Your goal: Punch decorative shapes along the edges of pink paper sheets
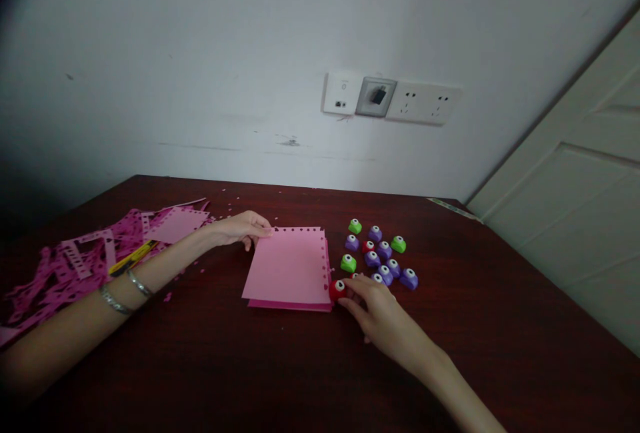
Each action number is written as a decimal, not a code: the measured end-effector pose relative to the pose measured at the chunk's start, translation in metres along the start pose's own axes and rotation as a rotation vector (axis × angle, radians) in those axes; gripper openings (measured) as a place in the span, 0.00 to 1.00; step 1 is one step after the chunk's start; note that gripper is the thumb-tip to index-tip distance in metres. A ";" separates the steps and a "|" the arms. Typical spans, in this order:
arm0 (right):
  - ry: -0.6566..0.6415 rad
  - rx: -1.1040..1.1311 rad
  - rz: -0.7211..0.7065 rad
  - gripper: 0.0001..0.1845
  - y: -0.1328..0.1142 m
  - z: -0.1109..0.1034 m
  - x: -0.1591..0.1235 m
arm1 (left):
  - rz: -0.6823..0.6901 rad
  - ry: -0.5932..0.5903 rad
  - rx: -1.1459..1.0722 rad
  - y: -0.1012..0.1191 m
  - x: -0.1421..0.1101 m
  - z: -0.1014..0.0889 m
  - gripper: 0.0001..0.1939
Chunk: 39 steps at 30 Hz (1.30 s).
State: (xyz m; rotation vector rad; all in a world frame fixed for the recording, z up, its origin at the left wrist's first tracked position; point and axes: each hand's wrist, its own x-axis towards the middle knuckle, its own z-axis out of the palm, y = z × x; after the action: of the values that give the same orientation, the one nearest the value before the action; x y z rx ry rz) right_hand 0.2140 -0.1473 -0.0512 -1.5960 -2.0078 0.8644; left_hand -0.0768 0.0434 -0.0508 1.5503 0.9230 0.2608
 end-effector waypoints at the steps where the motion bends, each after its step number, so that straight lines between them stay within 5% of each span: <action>1: 0.006 -0.012 -0.003 0.13 0.000 0.000 0.000 | -0.004 0.002 0.002 0.000 0.000 0.000 0.14; 11: 0.080 -0.176 -0.073 0.14 -0.003 0.001 0.000 | -0.020 0.022 0.014 -0.001 0.001 0.001 0.14; 26: 0.016 -0.294 -0.146 0.15 -0.003 0.009 0.004 | 0.038 0.051 0.086 -0.005 0.004 0.010 0.18; 30: 0.001 -0.310 -0.140 0.17 -0.002 0.008 0.003 | 0.068 0.179 0.372 0.005 0.001 0.015 0.22; 34: -0.015 -0.291 -0.123 0.19 -0.002 0.007 0.002 | 0.270 0.435 0.900 0.019 -0.013 0.028 0.23; 36: -0.016 -0.272 -0.117 0.20 -0.002 0.006 0.002 | 0.325 0.388 1.057 0.023 -0.021 0.040 0.25; 39: -0.019 -0.249 -0.104 0.19 -0.002 0.004 0.003 | 0.312 0.155 1.160 0.025 -0.027 0.059 0.35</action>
State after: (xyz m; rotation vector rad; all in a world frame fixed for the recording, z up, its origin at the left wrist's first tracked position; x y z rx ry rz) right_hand 0.2090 -0.1460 -0.0525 -1.5980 -2.2634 0.6122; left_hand -0.0467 -0.0167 -0.0322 2.7839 1.0005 0.0398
